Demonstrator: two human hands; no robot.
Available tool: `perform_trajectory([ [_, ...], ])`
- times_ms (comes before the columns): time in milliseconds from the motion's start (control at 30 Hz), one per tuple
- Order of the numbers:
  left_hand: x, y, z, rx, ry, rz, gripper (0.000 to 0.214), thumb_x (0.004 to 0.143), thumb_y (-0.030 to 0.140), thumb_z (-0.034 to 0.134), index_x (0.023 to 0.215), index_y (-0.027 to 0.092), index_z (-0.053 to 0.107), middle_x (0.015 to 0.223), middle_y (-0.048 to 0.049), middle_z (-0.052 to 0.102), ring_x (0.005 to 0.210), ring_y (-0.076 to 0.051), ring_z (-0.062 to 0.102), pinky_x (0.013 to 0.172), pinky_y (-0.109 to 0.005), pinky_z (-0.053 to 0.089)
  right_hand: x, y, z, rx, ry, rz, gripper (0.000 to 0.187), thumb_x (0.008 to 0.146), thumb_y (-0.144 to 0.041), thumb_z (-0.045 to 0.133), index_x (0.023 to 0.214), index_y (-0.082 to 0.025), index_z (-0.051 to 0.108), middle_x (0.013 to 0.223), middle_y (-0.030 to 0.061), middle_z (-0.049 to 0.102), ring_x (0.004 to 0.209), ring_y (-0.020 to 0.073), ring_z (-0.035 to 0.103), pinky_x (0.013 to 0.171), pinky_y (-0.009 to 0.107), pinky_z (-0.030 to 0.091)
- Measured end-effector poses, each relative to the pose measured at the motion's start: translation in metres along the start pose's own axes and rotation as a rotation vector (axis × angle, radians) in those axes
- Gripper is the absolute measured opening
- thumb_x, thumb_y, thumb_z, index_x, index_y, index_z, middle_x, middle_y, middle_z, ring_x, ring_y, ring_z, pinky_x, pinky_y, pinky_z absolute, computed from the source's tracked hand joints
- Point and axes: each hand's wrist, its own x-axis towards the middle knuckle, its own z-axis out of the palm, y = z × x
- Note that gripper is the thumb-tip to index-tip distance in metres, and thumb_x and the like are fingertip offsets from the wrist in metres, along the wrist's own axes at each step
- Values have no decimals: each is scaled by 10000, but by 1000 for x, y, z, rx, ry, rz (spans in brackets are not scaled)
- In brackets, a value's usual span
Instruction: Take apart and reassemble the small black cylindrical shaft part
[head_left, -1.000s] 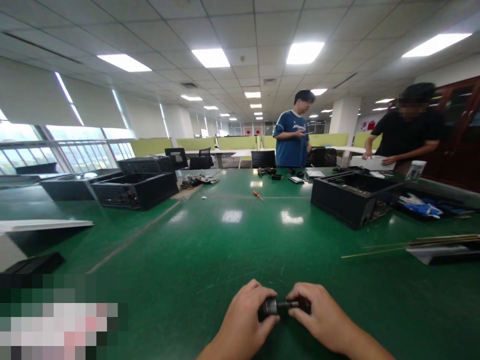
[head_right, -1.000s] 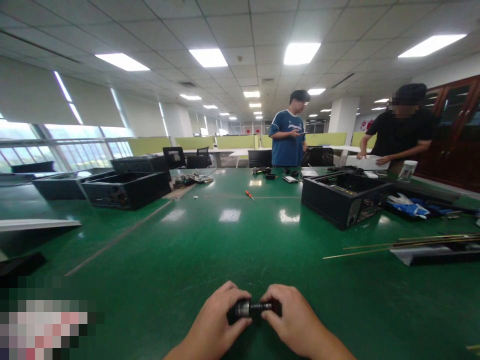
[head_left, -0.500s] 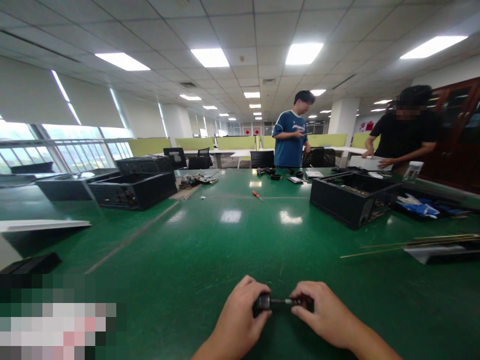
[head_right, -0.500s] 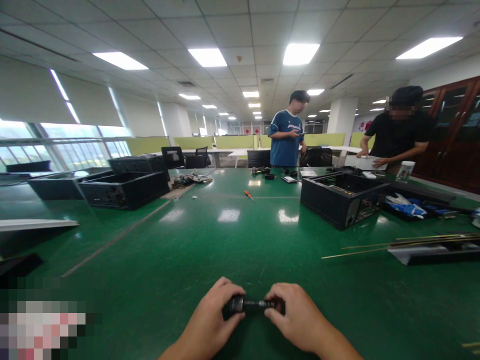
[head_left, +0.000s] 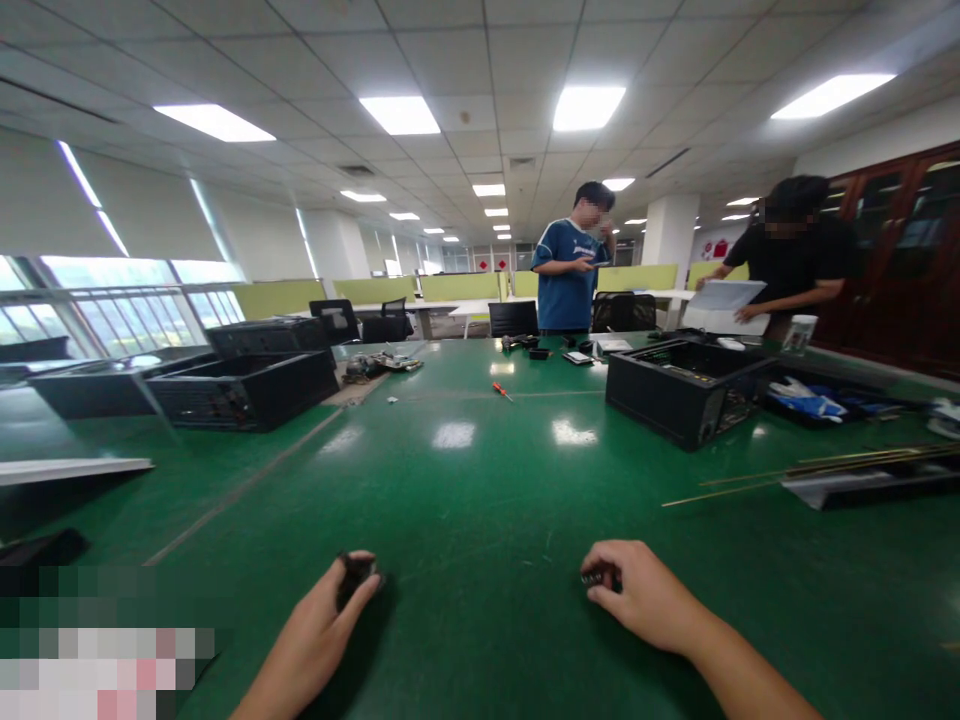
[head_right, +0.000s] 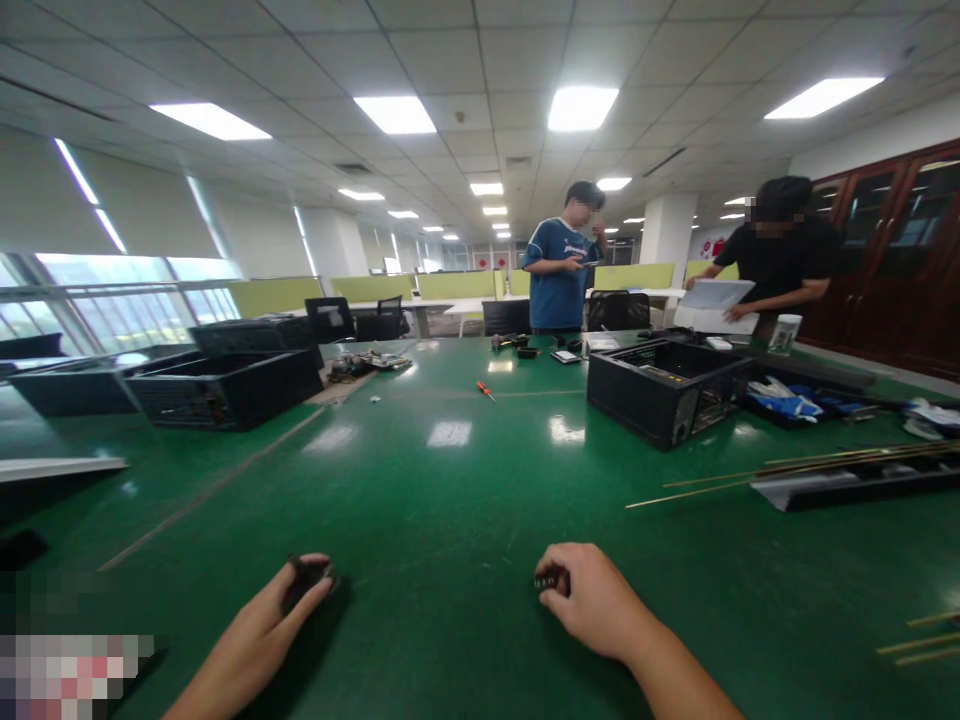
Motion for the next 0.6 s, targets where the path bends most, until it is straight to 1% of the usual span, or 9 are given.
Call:
perform_trajectory([
  [67,-7,-18,-8,19,-13,-2,490,823,539,559,1190,217,595,1052,-78,783,1003,-290,741,923,-395,575,0,0,-2,-8,4,-1,165,740,-129,668,871,-191,745,779,20,702,699,170,634,668,251,462],
  [133,-12,-27,-14,49,-1,22,603,821,520,589,1337,222,500,1085,-75,778,1017,-282,739,933,-393,572,1,-2,-4,-3,12,-9,153,747,-160,685,876,-193,761,784,28,705,709,180,633,687,267,461],
  [233,-15,-18,-17,164,154,134,794,777,524,669,1456,213,398,1266,-123,692,1156,-326,667,1034,-487,502,2,-8,-1,138,-4,-1,182,817,-286,671,913,-175,779,795,56,721,715,194,631,679,286,454],
  [300,-15,6,-12,200,229,314,769,765,499,718,1445,262,447,1325,-116,642,1195,-328,632,1061,-500,475,3,-12,6,357,-70,23,277,864,-368,625,929,-145,777,786,74,727,669,184,625,633,279,448],
  [333,-16,22,-6,183,212,426,693,784,465,725,1417,300,494,1308,-97,649,1182,-307,638,1051,-475,487,3,-13,11,475,-113,31,318,871,-401,617,932,-132,775,791,82,731,641,174,619,613,273,445],
  [400,-19,61,13,88,80,652,531,834,361,720,1344,365,577,1232,-58,695,1120,-252,670,992,-397,534,2,-16,19,655,-190,28,362,861,-448,641,939,-121,774,817,95,742,619,159,618,603,264,444],
  [433,-22,81,25,23,-4,724,519,850,310,716,1346,370,578,1222,-54,707,1119,-238,671,976,-377,544,1,-17,23,715,-216,20,374,849,-464,663,947,-121,774,829,97,747,619,156,621,606,262,445],
  [533,-29,134,65,-220,-183,855,543,816,254,767,1323,364,608,1197,-52,741,1108,-234,676,953,-371,558,0,-21,26,782,-251,-25,379,833,-489,697,881,-122,781,755,73,729,621,151,611,619,259,441],
  [600,-32,156,86,-397,-191,846,493,811,200,770,1259,373,656,1112,-33,778,1029,-214,704,912,-356,572,0,-23,24,776,-241,-63,391,837,-501,691,777,-123,774,673,47,693,618,146,588,629,257,434],
])
